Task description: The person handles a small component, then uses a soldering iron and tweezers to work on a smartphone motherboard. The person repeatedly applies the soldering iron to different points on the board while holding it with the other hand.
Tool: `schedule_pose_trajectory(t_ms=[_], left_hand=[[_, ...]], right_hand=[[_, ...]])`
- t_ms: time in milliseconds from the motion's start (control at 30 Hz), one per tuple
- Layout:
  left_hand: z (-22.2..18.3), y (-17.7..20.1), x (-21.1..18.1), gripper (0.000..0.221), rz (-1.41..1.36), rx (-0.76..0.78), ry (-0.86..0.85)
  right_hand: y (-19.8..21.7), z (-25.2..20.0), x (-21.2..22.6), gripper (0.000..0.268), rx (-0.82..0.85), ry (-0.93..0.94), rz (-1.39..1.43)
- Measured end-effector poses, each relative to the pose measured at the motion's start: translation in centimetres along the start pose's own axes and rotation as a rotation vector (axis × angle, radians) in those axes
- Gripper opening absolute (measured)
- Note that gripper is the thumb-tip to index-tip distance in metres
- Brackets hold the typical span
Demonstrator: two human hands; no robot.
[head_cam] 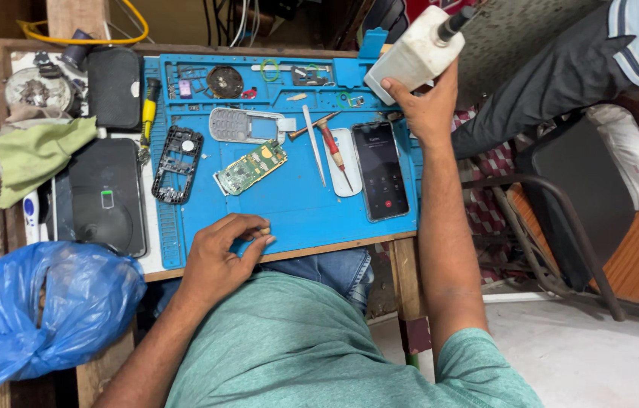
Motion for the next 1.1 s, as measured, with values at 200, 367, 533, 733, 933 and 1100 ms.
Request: schedule_pose_trajectory(t_ms=[200, 367, 533, 733, 933, 1100], left_hand=[[-0.1, -0.1, 0.2, 0.022, -0.021, -0.003, 0.005], [-0.2, 0.1, 0.7, 0.021, 0.000, -0.019, 0.029], [-0.1, -0.1, 0.7, 0.020, 0.013, -0.013, 0.011], [-0.1, -0.1, 0.6, 0.021, 0.004, 0.004, 0.020], [-0.1, -0.1, 0.8, 0.022, 0.010, 0.007, 0.030], [0.0, 0.0, 0.6, 0.023, 0.010, 0.007, 0.022]], right_hand=[[0.8, -0.9, 0.3, 0.098, 0.021, 0.094, -0.057], [1.2, -1.5, -0.3, 0.087, 0.068, 0.035, 0.049], [2.3, -1.6, 0.7, 0.062, 0.035, 0.049, -0.140], [2.5, -1.9, 1.6, 0.070, 0.212, 0.060, -0.156], [1.9, -1.3, -0.6, 0.058, 0.434, -0.083, -0.064], [2.0, -1.2, -0.8, 0.060, 0.469, -0.084, -0.008]])
Point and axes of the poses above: each hand's wrist, its own z-axis towards the middle knuckle, its own y-axis out of the back of the hand, x = y × z, the point moved 8 cm from there along z, towards the middle knuckle, and after that the axes turned 8 degrees about -y, right-handed, at the moved point
